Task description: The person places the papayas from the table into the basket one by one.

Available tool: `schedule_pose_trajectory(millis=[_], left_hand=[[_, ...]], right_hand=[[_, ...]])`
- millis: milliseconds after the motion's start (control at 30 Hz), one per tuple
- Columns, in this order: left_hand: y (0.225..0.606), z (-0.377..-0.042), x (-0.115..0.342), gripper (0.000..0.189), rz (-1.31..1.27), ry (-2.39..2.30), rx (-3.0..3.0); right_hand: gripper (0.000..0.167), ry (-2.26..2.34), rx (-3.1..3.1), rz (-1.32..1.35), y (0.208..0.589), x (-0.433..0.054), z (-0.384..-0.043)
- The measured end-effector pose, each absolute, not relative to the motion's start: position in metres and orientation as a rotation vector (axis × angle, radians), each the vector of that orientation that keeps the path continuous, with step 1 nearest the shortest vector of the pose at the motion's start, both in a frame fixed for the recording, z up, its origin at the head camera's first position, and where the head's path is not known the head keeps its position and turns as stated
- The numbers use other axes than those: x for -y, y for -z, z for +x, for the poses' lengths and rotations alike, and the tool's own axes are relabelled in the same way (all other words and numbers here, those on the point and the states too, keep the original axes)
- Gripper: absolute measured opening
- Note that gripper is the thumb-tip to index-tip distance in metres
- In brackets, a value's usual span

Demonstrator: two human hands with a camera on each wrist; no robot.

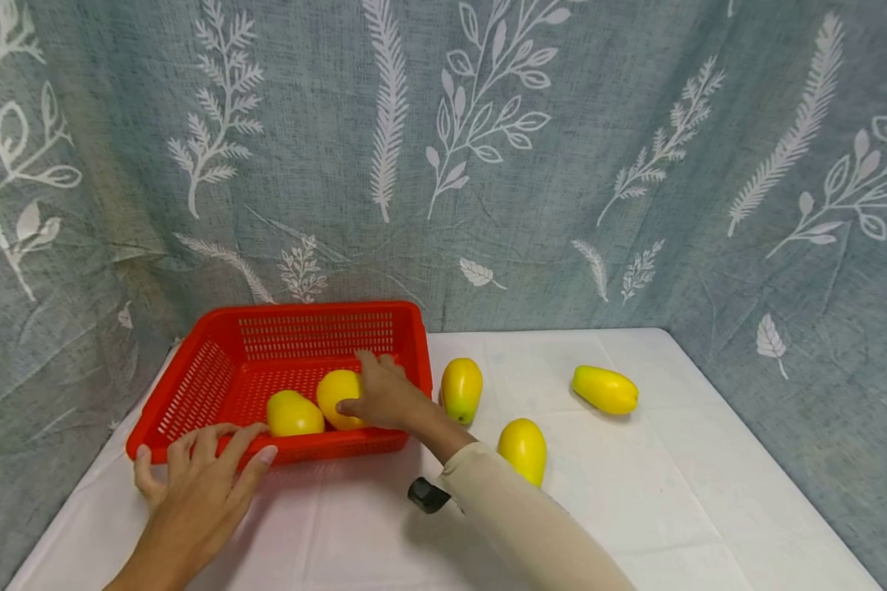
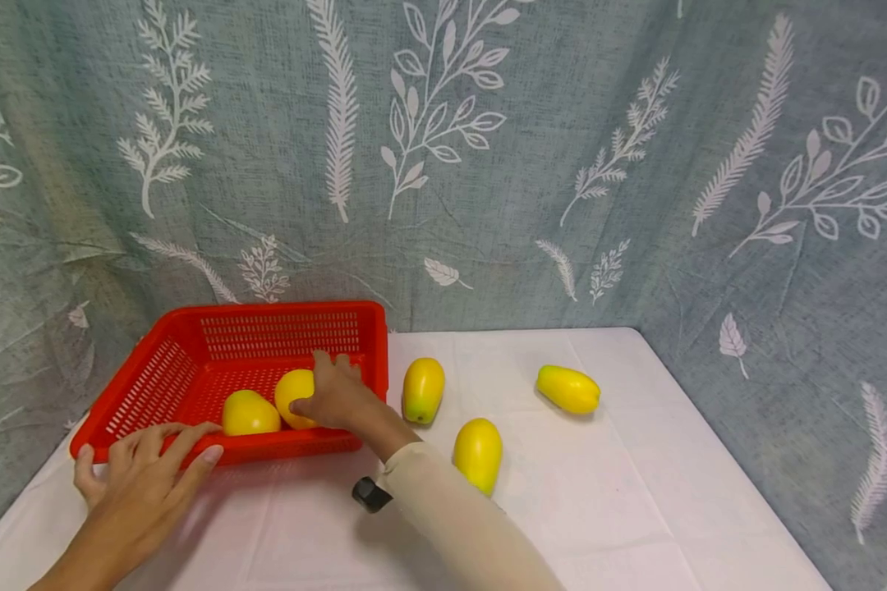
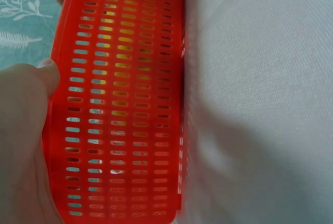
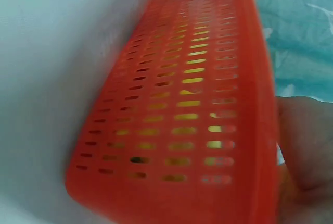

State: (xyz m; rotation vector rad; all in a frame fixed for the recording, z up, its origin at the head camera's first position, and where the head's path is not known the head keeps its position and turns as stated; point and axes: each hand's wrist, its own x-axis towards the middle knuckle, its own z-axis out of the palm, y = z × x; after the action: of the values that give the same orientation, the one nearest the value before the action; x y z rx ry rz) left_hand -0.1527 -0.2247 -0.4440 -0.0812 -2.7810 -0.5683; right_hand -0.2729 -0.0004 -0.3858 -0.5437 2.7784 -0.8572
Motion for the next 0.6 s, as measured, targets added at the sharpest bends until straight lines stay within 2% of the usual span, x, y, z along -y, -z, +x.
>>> schedule_pose_trajectory(millis=[400, 600], left_hand=[[0.443, -0.156, 0.225, 0.051, -0.085, 0.564, 2.792], [0.441, -0.156, 0.226, 0.053, -0.068, 0.566, 2.813]], right_hand=[[0.072, 1.326, -2.685, -0.753, 0.364, -0.055, -0.261], [0.07, 1.457, -2.69, -0.676, 0.364, -0.094, -0.254]])
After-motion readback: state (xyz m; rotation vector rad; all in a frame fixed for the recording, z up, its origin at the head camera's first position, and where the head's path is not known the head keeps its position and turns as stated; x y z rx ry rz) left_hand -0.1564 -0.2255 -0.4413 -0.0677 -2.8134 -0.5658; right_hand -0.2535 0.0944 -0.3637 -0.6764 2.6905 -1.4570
